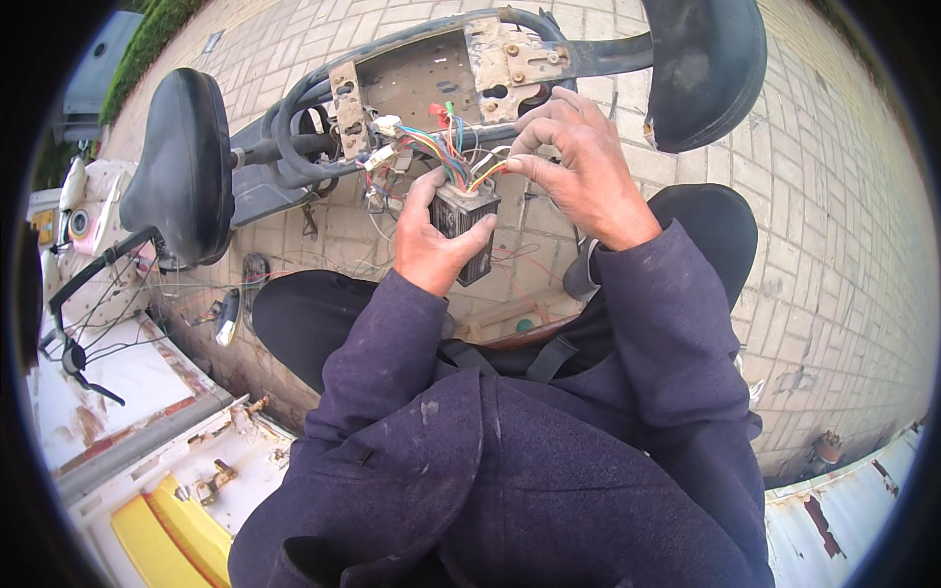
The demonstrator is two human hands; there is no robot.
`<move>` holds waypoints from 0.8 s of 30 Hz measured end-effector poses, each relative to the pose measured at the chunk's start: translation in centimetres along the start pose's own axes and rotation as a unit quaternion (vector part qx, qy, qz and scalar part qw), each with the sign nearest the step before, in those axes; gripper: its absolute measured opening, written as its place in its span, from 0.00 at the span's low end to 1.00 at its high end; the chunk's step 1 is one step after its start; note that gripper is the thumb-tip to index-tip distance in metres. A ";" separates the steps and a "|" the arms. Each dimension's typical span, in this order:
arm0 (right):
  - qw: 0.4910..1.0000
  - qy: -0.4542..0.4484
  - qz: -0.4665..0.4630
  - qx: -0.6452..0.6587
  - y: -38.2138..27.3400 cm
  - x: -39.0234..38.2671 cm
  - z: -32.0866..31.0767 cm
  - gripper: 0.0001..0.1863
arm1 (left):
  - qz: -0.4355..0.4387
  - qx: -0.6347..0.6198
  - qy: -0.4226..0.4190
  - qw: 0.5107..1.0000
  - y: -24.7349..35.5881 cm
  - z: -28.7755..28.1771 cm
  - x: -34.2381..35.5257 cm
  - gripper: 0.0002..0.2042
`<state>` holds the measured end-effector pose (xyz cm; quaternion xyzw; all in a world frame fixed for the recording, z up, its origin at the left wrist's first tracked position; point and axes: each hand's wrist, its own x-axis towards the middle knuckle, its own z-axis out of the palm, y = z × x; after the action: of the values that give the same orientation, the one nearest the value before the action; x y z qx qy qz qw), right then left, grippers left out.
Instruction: The person works on the exposed wiring of a scooter's electrical system, separating and connecting multi-colored wires to a small black controller box. They repeatedly join and separate wire connectors while seated on the scooter frame.
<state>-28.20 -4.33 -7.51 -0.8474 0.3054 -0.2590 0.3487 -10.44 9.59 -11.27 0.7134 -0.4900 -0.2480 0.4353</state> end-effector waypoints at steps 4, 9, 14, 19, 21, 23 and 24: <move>0.997 0.043 -0.061 -0.030 -0.2 -0.1 -0.2 0.07 | -0.010 -0.058 0.002 0.998 -0.7 0.1 0.2 0.37; 0.992 0.000 0.001 0.130 0.1 -0.7 -2.3 0.08 | -0.031 -0.106 -0.026 0.994 -0.7 -0.3 0.4 0.36; 0.986 -0.049 0.072 0.140 1.0 -1.1 -3.0 0.11 | -0.039 -0.114 -0.033 0.992 -0.4 -0.6 0.3 0.37; 0.979 -0.083 0.117 0.145 1.1 -1.4 -3.2 0.13 | -0.052 -0.134 -0.046 0.989 -0.6 -0.8 0.3 0.38; 0.976 -0.097 0.121 0.153 0.8 -1.2 -3.5 0.13 | -0.053 -0.146 -0.049 0.987 -0.7 -0.8 0.3 0.38; 0.975 -0.109 0.133 0.142 0.2 -1.0 -3.6 0.11 | -0.060 -0.165 -0.056 0.983 -0.9 -0.7 0.3 0.38; 0.970 -0.086 0.140 0.176 -0.2 -0.9 -3.6 0.10 | -0.054 -0.159 -0.055 0.984 -0.9 -0.7 0.3 0.38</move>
<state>-31.12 -5.18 -5.30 -0.7404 0.3392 -0.1833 0.5506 -9.34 9.66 -11.73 0.6458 -0.4277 -0.3848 0.5019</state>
